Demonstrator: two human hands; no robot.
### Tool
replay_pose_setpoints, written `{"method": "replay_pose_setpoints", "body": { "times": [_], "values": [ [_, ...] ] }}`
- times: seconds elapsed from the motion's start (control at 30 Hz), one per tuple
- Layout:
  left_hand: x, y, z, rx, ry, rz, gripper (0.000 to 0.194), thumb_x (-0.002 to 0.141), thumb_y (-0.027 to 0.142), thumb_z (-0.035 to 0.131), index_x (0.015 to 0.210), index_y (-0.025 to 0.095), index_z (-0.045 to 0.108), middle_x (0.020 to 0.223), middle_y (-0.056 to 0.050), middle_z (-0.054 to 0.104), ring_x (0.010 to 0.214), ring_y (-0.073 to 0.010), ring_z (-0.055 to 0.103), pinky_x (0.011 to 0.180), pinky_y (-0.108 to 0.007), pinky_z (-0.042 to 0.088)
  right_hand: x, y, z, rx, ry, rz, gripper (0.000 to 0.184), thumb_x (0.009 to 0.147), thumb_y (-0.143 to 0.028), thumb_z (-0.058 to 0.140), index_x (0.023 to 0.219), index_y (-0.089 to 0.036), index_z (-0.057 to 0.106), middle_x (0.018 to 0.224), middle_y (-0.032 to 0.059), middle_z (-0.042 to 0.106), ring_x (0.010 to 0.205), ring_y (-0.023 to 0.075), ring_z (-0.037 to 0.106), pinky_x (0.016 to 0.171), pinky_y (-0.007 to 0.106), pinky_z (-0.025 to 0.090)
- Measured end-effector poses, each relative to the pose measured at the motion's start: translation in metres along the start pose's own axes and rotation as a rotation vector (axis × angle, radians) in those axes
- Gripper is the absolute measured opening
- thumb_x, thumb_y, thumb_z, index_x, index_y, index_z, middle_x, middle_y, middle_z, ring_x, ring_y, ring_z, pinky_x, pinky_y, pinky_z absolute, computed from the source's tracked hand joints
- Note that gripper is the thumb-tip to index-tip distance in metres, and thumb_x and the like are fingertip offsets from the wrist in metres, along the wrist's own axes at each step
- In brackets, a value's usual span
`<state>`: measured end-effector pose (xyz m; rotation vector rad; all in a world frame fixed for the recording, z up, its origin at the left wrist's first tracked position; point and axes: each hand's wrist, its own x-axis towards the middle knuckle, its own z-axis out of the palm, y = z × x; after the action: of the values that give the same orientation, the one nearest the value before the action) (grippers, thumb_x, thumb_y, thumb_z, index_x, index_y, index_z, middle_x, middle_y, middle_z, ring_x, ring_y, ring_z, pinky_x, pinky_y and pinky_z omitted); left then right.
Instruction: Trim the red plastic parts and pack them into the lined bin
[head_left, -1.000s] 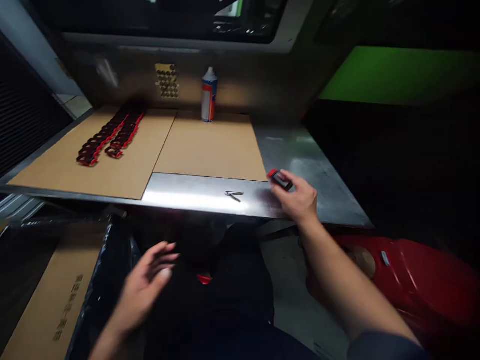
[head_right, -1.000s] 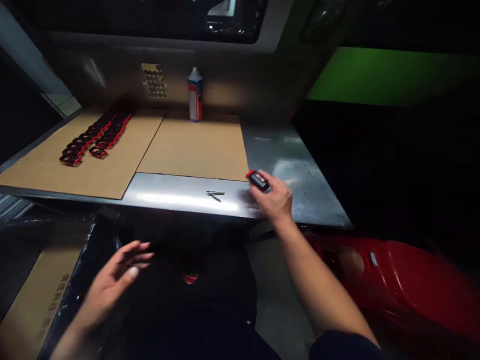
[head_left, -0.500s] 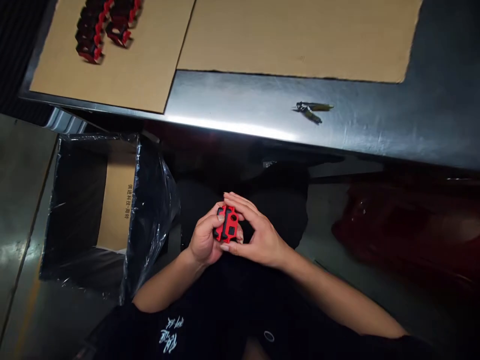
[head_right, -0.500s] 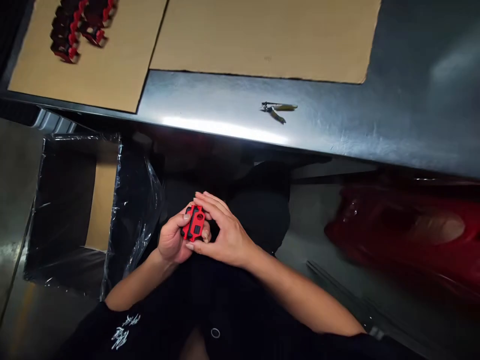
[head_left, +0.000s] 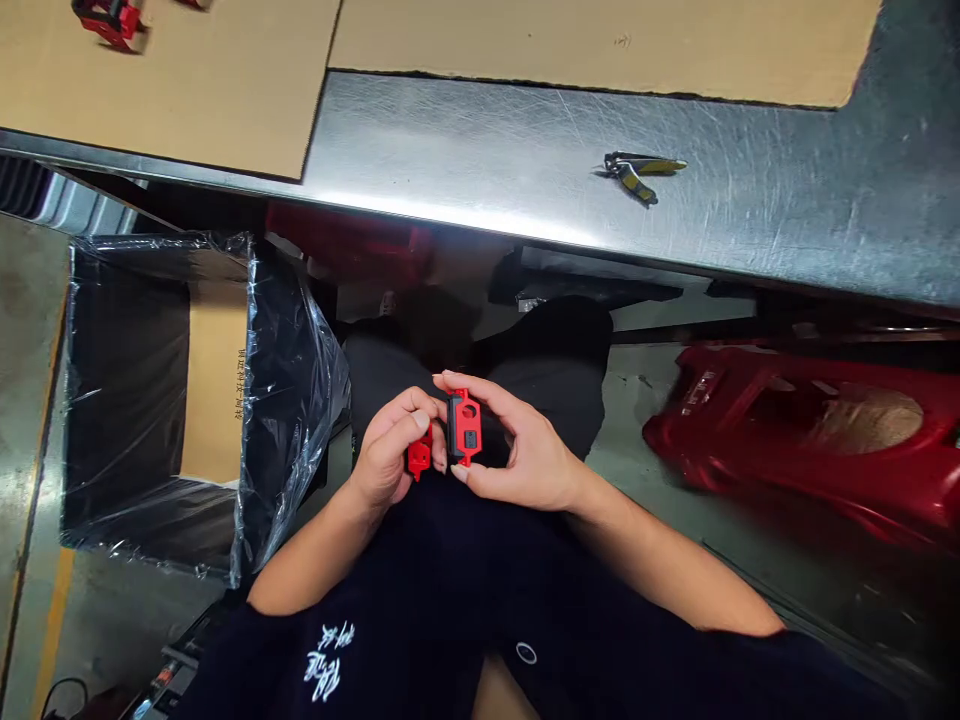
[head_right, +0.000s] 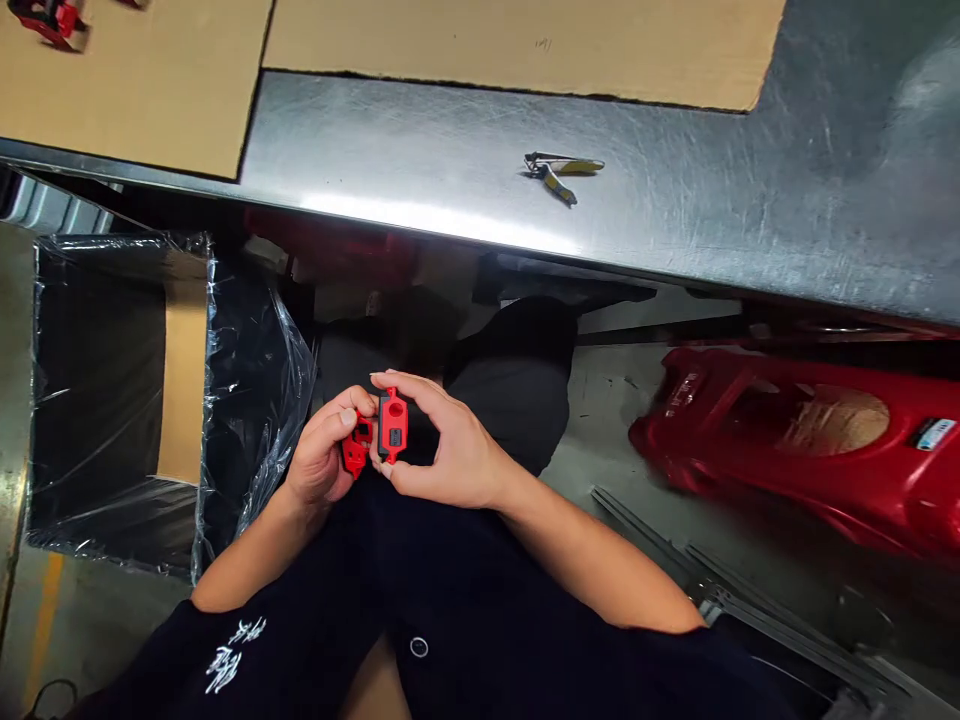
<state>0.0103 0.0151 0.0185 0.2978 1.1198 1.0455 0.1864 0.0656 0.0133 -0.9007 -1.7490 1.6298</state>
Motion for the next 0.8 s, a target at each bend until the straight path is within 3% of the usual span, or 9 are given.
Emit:
{"method": "replay_pose_setpoints", "body": {
  "times": [0.17,0.37,0.47,0.67,0.8],
  "values": [
    [-0.007,-0.006,-0.004,0.133,-0.129,0.026,0.044,0.079,0.054,0.076,0.095,0.019,0.055,0.056,0.005,0.059,0.042,-0.0088,0.051,0.045,-0.019,0.041,-0.003,0.005,0.002,0.145,-0.018,0.051,0.083,0.072,-0.012,0.073,0.150,-0.027,0.048,0.151,0.0088,0.057,0.134,0.0270,0.061,0.117,0.044,0.047],
    [-0.011,-0.004,-0.005,0.331,-0.094,0.066,0.044,0.076,0.044,0.082,0.100,0.020,0.053,0.056,0.010,0.050,0.046,-0.0062,0.044,0.051,-0.019,0.036,-0.006,0.015,0.002,0.234,-0.042,0.028,0.085,0.075,-0.013,0.075,0.152,-0.030,0.045,0.160,0.0079,0.047,0.146,0.0277,0.048,0.121,0.047,0.043],
    [-0.012,-0.002,-0.004,0.396,-0.089,0.071,0.041,0.075,0.039,0.082,0.099,0.021,0.053,0.057,0.010,0.048,0.048,-0.0060,0.041,0.052,-0.020,0.033,-0.006,0.016,0.001,0.186,-0.028,-0.046,0.085,0.075,-0.010,0.073,0.151,-0.033,0.044,0.161,0.0062,0.045,0.147,0.0279,0.046,0.123,0.051,0.039],
    [-0.010,-0.001,-0.008,0.431,-0.189,0.091,0.039,0.080,0.037,0.076,0.107,0.020,0.053,0.059,0.008,0.048,0.049,-0.0071,0.040,0.052,-0.021,0.034,-0.008,0.012,-0.002,0.034,0.007,-0.097,0.083,0.075,-0.012,0.073,0.151,-0.030,0.045,0.158,0.0084,0.049,0.145,0.0299,0.049,0.121,0.053,0.042],
    [-0.010,-0.003,-0.006,0.445,-0.161,0.091,0.041,0.077,0.036,0.079,0.105,0.020,0.054,0.062,0.008,0.047,0.051,-0.0058,0.036,0.051,-0.020,0.031,-0.007,0.013,-0.002,-0.063,0.022,-0.163,0.083,0.075,-0.013,0.072,0.152,-0.030,0.044,0.157,0.0090,0.050,0.145,0.0304,0.049,0.120,0.054,0.043]
  ]
}}
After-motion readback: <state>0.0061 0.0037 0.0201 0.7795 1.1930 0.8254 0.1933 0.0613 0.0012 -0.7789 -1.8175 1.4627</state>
